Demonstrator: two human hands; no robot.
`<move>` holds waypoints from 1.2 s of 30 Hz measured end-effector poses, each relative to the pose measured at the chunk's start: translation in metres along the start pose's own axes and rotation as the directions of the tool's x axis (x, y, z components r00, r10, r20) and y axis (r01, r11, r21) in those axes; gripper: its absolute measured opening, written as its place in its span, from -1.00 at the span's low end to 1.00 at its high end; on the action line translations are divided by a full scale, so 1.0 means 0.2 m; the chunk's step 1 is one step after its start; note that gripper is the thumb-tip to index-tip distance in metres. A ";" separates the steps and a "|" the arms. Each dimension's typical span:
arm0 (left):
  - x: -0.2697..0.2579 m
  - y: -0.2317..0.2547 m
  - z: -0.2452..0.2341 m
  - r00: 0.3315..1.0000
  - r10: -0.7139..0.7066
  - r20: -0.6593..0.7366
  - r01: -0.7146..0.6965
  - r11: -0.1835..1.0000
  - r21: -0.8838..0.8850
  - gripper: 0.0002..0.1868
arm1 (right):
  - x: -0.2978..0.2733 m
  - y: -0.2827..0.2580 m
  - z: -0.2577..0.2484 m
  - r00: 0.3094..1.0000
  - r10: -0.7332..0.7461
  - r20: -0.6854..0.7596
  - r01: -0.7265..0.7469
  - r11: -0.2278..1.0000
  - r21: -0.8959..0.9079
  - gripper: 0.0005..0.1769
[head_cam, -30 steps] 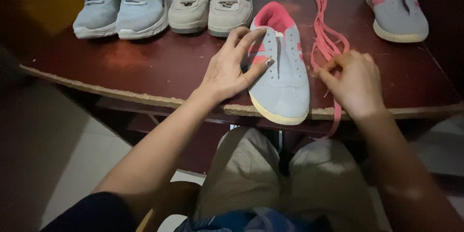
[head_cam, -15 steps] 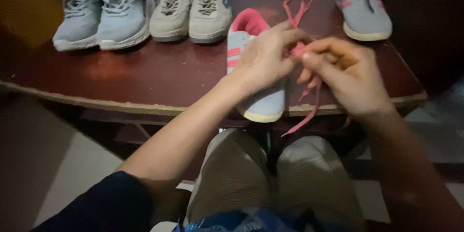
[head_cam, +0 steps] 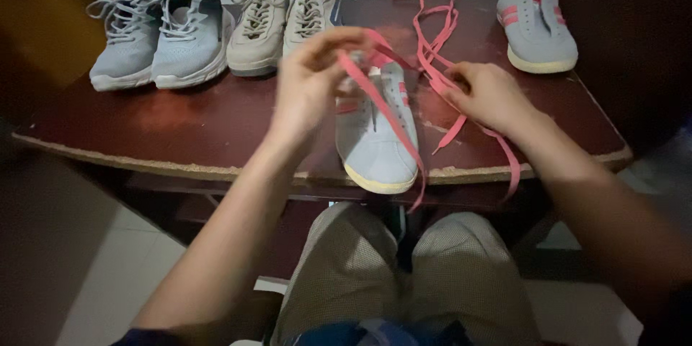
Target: The person removes the laces from a white sneaker and then re-laces it. They then pick up a grey sneaker with pink laces and begin lacing it. The task involves handling multiple shoes and laces on a wooden surface.
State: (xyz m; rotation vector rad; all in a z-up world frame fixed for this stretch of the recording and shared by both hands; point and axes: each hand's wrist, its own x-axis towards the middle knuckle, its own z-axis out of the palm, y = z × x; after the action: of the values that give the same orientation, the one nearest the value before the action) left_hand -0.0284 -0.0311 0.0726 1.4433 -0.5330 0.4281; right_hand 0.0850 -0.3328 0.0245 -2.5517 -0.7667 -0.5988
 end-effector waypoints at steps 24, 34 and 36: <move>0.63 -0.15 0.25 0.961 -0.256 0.103 0.011 0.410 0.912 -0.44 | 0.39 0.11 0.14 0.957 0.289 -0.019 -0.288 0.956 0.046 -0.65; 0.88 -0.56 0.44 0.799 -0.540 0.265 -0.313 0.004 0.950 -0.29 | 0.31 0.31 0.13 0.934 0.295 -0.203 -0.229 0.928 0.295 -0.73; 0.92 -0.53 0.39 0.870 -0.414 0.269 -0.181 0.240 0.954 -0.41 | 0.30 0.32 0.14 0.926 0.172 -0.337 -0.125 0.980 0.157 -0.50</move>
State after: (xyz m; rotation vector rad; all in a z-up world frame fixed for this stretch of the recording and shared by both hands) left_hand 0.1758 -0.1264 0.0978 2.9159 -0.5394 0.2342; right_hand 0.1761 -0.3438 0.0161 -2.2665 -0.4663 -0.8876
